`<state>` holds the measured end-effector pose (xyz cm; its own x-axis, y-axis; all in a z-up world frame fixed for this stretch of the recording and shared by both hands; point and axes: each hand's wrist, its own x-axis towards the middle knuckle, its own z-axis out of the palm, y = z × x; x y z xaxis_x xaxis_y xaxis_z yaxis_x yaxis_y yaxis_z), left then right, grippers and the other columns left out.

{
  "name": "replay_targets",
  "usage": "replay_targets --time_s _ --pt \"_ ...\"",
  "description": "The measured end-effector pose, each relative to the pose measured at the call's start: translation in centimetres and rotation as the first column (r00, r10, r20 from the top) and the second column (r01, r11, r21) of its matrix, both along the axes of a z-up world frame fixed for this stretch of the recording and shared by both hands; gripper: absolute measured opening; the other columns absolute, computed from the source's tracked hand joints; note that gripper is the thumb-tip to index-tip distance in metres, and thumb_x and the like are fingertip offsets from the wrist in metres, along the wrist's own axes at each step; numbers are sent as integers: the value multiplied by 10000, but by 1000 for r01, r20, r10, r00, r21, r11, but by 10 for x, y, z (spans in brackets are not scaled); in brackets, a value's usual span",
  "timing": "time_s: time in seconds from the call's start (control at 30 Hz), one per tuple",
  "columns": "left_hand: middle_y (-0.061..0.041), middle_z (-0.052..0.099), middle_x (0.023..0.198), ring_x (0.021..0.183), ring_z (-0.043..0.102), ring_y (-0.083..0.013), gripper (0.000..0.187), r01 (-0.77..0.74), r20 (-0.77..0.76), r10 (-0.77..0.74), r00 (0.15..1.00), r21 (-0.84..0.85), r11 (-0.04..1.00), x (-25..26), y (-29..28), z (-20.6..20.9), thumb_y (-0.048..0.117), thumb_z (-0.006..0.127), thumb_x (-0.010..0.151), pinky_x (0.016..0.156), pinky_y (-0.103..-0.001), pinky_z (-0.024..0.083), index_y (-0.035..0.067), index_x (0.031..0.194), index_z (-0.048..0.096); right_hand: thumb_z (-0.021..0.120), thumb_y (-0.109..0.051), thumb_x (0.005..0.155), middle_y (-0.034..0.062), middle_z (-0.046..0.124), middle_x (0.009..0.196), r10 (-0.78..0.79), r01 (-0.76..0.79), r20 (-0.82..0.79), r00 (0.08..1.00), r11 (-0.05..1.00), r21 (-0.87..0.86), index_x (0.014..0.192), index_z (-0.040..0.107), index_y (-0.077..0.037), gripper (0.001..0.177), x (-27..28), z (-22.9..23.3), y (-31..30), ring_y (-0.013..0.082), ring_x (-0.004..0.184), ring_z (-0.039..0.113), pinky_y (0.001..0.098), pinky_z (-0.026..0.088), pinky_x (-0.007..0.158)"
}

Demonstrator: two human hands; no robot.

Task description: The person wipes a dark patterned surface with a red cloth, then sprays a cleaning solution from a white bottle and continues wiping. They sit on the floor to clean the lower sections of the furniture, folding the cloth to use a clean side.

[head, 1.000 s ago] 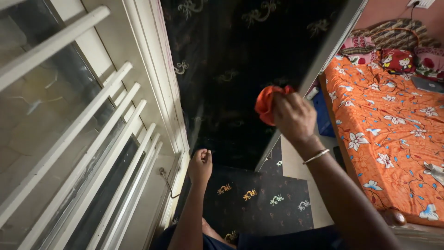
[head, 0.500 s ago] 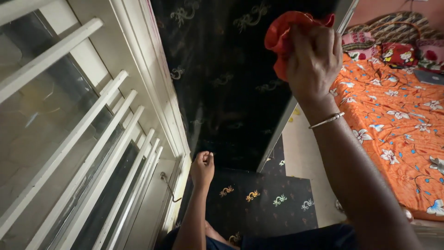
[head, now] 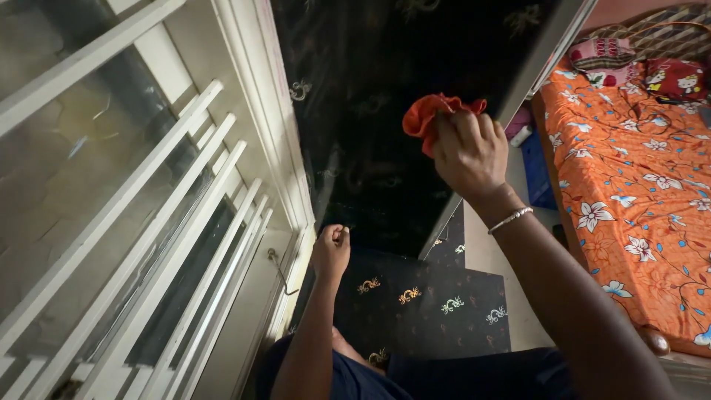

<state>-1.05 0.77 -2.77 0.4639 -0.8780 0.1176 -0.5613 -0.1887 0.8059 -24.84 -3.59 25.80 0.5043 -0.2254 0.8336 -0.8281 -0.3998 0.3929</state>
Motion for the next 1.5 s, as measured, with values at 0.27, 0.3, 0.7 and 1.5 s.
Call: replay_targets --time_s 0.27,0.3,0.7,1.5 --pt "-58 781 1006 903 746 -249 288 19 5 -18 1000 -98 995 1 6 -2 352 672 967 808 -378 581 112 1113 734 698 -108 906 69 578 1079 -13 15 -26 1000 997 82 1195 705 -59 293 13 -31 6 237 916 636 343 558 772" --pt "-57 783 992 890 748 -247 289 23 -3 -23 1000 -88 996 0 4 -1 347 674 965 803 -377 582 107 1115 730 696 -103 898 75 576 1083 -10 12 -20 1000 997 73 1209 702 -51 315 16 -32 5 242 925 641 340 563 782" --pt "-59 790 950 859 751 -251 273 17 -44 -24 999 -145 989 3 1 0 329 684 956 790 -374 581 92 1085 725 709 -81 936 83 580 1050 90 -93 24 996 977 191 1164 705 -59 229 102 -54 -13 233 883 645 336 581 748" --pt "-79 780 962 839 750 -268 295 -5 -207 -20 978 -118 993 11 -3 21 311 658 915 777 -405 579 101 1115 710 672 -139 811 53 606 1126 214 -157 -124 969 921 357 1199 720 -64 398 178 -166 -30 219 906 669 343 580 722"
